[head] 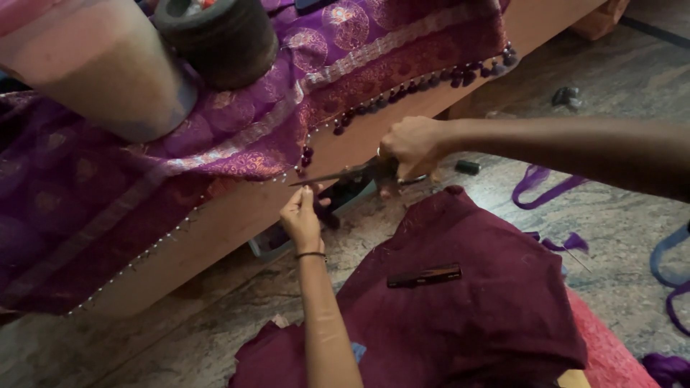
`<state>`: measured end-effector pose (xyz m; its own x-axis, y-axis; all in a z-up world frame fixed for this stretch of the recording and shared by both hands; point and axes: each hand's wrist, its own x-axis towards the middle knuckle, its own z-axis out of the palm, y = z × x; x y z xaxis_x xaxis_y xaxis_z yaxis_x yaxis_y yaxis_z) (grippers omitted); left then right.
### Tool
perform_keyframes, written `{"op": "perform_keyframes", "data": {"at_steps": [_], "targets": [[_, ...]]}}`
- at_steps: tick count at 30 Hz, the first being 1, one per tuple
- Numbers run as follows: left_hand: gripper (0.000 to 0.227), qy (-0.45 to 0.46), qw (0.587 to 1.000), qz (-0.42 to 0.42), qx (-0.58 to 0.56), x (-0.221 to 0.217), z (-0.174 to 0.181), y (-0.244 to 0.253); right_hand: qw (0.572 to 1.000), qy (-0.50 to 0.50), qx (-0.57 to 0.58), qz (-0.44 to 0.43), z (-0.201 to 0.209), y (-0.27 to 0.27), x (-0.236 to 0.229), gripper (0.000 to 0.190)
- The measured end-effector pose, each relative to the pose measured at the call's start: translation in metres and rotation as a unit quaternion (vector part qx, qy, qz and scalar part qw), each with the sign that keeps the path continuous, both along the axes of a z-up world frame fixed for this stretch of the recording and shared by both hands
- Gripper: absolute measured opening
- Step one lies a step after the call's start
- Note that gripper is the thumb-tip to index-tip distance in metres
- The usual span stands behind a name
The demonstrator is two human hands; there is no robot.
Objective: Attaching decorative beads and tassels to the edge of a purple fabric piece.
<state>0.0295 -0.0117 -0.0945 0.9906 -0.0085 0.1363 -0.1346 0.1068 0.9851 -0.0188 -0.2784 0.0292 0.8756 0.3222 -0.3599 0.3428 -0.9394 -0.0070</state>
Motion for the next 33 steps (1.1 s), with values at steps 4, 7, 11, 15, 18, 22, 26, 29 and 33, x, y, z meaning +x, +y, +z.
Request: {"op": "perform_keyframes", "data": {"at_steps": [4,7,11,15,18,22,26,29,33], "targets": [[0.024,-0.028,0.996,-0.009,-0.084,0.004,-0.024,0.010,0.989,0.066,0.114,-0.071,0.018,0.006,-0.039,0.046],[0.024,-0.002,0.989,0.018,-0.148,0.014,-0.049,0.030,0.978,0.070,0.197,-0.014,-0.053,-0.021,-0.074,0.053],[0.026,0.081,0.976,0.004,-0.202,0.002,-0.037,0.039,0.927,0.208,0.311,-0.039,-0.136,-0.029,-0.164,0.018],[0.025,0.083,0.966,-0.031,-0.242,-0.007,-0.027,0.028,0.912,0.304,0.268,0.066,-0.164,-0.043,-0.197,0.043],[0.025,0.077,0.961,-0.065,-0.259,-0.015,-0.027,0.008,0.939,0.140,0.315,0.007,-0.235,-0.003,-0.163,0.062],[0.025,0.131,0.944,-0.107,-0.284,-0.037,-0.022,-0.021,0.924,-0.080,0.369,-0.058,-0.210,0.031,-0.103,0.090],[0.025,0.145,0.935,-0.111,-0.304,-0.025,-0.030,-0.008,0.874,-0.151,0.461,-0.026,-0.217,0.055,-0.050,0.102],[0.023,0.185,0.920,-0.065,-0.339,0.009,-0.052,0.010,0.889,-0.088,0.449,-0.015,-0.261,0.037,-0.038,0.041],[0.022,-0.008,0.998,0.041,0.037,0.078,-0.105,0.048,0.928,0.062,0.315,-0.189,-0.293,-0.040,-0.076,0.044]]}}
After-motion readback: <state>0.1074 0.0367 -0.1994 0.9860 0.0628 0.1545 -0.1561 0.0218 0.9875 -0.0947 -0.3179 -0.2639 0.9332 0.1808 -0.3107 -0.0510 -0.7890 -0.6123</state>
